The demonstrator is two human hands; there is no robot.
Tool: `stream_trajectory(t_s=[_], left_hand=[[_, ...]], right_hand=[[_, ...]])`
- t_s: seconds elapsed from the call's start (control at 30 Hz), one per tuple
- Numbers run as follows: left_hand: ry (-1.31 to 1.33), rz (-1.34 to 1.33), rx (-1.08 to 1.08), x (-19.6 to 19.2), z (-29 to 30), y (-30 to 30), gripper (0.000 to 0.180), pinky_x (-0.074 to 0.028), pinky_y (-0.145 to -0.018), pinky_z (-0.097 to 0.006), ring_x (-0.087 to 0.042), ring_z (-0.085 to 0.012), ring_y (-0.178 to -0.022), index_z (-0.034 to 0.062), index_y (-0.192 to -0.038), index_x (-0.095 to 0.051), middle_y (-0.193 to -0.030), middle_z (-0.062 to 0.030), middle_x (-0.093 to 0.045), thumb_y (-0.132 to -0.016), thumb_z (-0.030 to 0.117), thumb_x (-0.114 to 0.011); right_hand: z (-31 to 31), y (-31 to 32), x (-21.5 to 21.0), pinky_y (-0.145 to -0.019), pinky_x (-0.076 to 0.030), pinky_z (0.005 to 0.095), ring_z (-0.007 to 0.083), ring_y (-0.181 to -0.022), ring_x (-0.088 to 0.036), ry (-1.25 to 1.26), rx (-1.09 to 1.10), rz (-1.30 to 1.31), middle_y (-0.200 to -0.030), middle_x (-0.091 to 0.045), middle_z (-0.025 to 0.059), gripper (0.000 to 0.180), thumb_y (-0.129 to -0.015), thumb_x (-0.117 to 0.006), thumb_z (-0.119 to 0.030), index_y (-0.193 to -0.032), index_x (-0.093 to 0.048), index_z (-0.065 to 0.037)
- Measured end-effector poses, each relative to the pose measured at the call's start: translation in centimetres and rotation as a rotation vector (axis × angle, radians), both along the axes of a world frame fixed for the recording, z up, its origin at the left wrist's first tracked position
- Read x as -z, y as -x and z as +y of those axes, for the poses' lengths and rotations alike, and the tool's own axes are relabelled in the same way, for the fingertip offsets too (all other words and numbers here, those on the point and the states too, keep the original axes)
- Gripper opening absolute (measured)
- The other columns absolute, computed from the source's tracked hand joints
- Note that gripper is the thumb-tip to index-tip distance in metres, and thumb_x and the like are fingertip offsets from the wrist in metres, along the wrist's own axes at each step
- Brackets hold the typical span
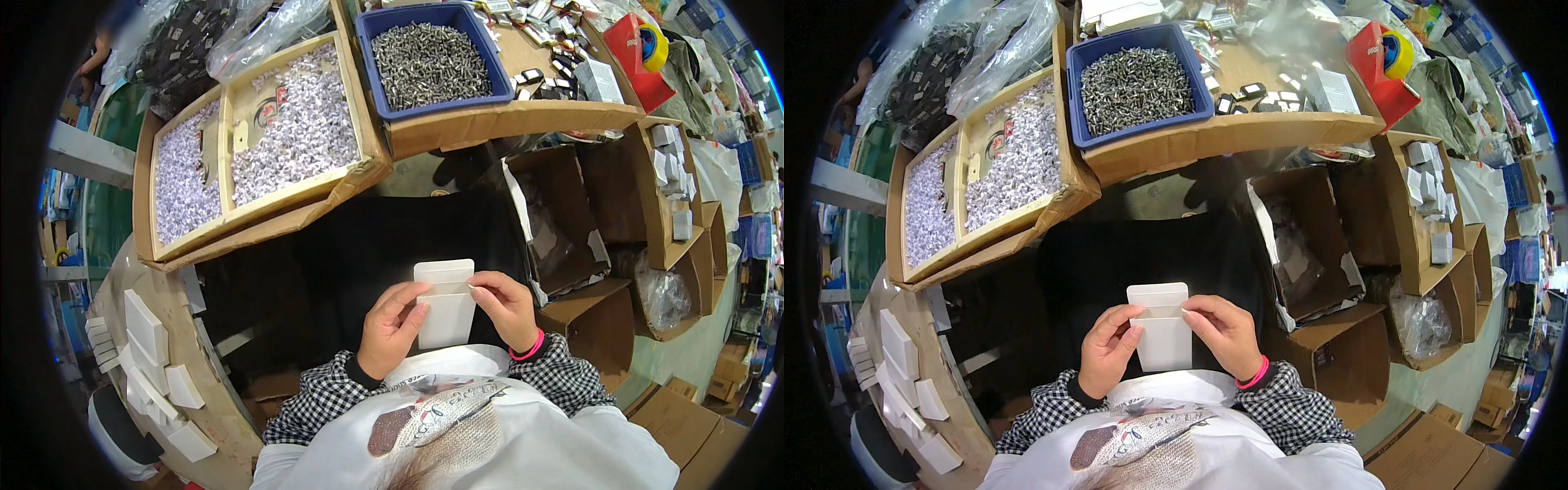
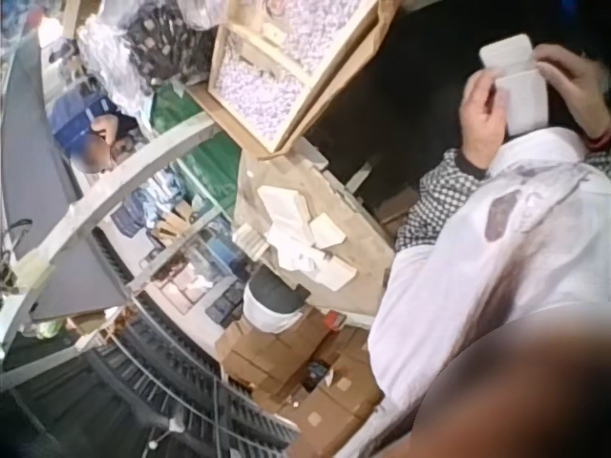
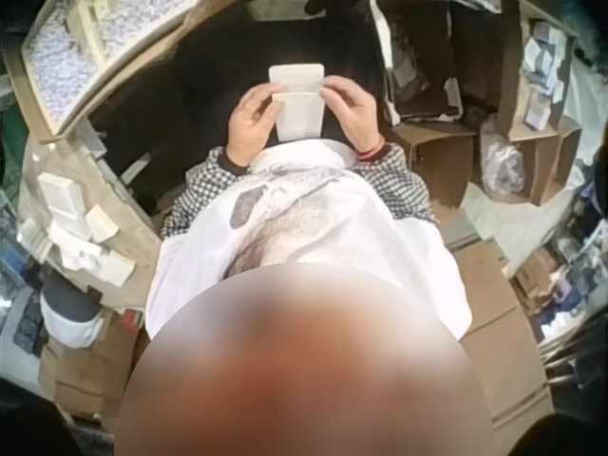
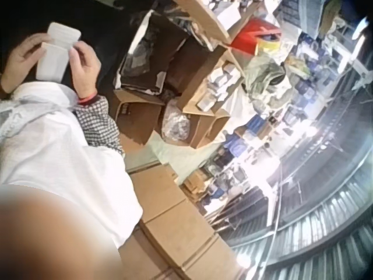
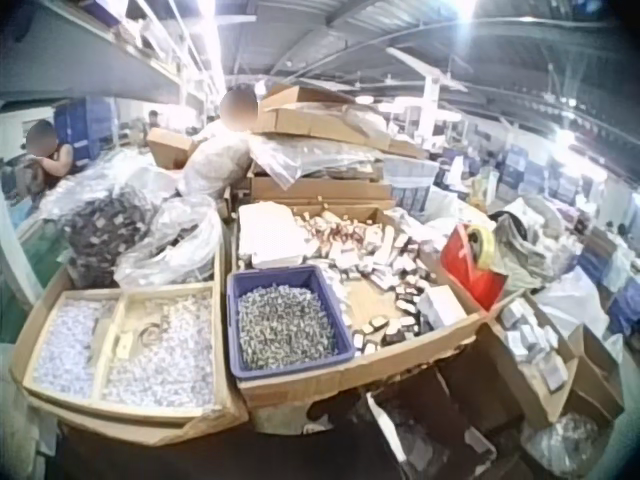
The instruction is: The person repeatedly picks small white rectangular components from a tray, places them into a white paper sleeve, folds the sleeve closed, and sets the finished unit aside. The person also uses a red tape dispenser to apply tape to the sleeves. The process is repeated multiple times in a consistent sequence.
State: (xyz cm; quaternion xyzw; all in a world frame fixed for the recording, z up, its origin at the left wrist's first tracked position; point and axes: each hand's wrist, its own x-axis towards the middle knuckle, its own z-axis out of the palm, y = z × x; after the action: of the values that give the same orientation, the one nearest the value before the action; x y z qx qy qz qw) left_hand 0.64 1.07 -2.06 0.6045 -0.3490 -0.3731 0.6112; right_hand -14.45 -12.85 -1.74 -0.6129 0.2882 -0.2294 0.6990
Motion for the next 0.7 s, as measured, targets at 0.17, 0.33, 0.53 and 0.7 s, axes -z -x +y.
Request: stream_trajectory(t_s=[0.17,0.33,0.53,0.7], left_hand=[[-0.013,0.235,0.004,-0.1,0.3,0.2,0.023,-0.046,-0.086,-0.025,-0.057,-0.0129,-0.096,0.0030,-0.114,-0.058,-0.110,-0.0064,-0.059,-0.091,0.004,-0.057],[0.056,0.450,0.010,-0.8,-0.3,-0.3,0.025,-0.046,-0.090,-0.029,-0.057,-0.0165,-0.104,0.0030,-0.115,-0.056,-0.117,-0.0107,-0.057,-0.091,0.003,-0.056],[-0.058,0.544,0.074,-1.0,-0.8,-1.2,0.032,-0.045,-0.093,-0.029,-0.057,-0.0156,-0.105,0.0019,-0.122,-0.052,-0.117,-0.0118,-0.058,-0.090,0.003,-0.056],[-0.012,0.444,0.055,-0.7,-1.1,-1.1,0.021,-0.046,-0.089,-0.027,-0.056,-0.0146,-0.101,0.0045,-0.110,-0.056,-0.117,-0.0096,-0.057,-0.090,0.001,-0.053]], right_hand=[[-1.4,-0.3,-0.5,-0.079,-0.046,0.0238,0.0109,-0.089,-0.056,-0.112,-0.128,-0.048,-0.103,-0.058,0.0053,0.015,-0.088,-0.062,-0.005,-0.102,-0.060,-0.001],[-1.6,-0.4,-0.6,-0.084,-0.045,0.0252,0.0127,-0.094,-0.054,-0.343,-0.134,-0.057,-0.106,-0.056,0.0049,0.020,-0.089,-0.060,-0.005,-0.108,-0.057,0.000],[-2.5,-0.3,-0.9,-0.081,-0.047,0.0245,0.0141,-0.095,-0.055,0.077,-0.253,-0.019,-0.103,-0.058,0.0070,0.022,-0.089,-0.059,-0.004,-0.111,-0.060,0.000],[-2.8,-0.3,-1.2,-0.079,-0.049,0.0265,0.0174,-0.091,-0.060,0.243,-0.284,0.011,-0.106,-0.061,0.0115,0.017,-0.085,-0.063,-0.004,-0.102,-0.065,-0.001]])
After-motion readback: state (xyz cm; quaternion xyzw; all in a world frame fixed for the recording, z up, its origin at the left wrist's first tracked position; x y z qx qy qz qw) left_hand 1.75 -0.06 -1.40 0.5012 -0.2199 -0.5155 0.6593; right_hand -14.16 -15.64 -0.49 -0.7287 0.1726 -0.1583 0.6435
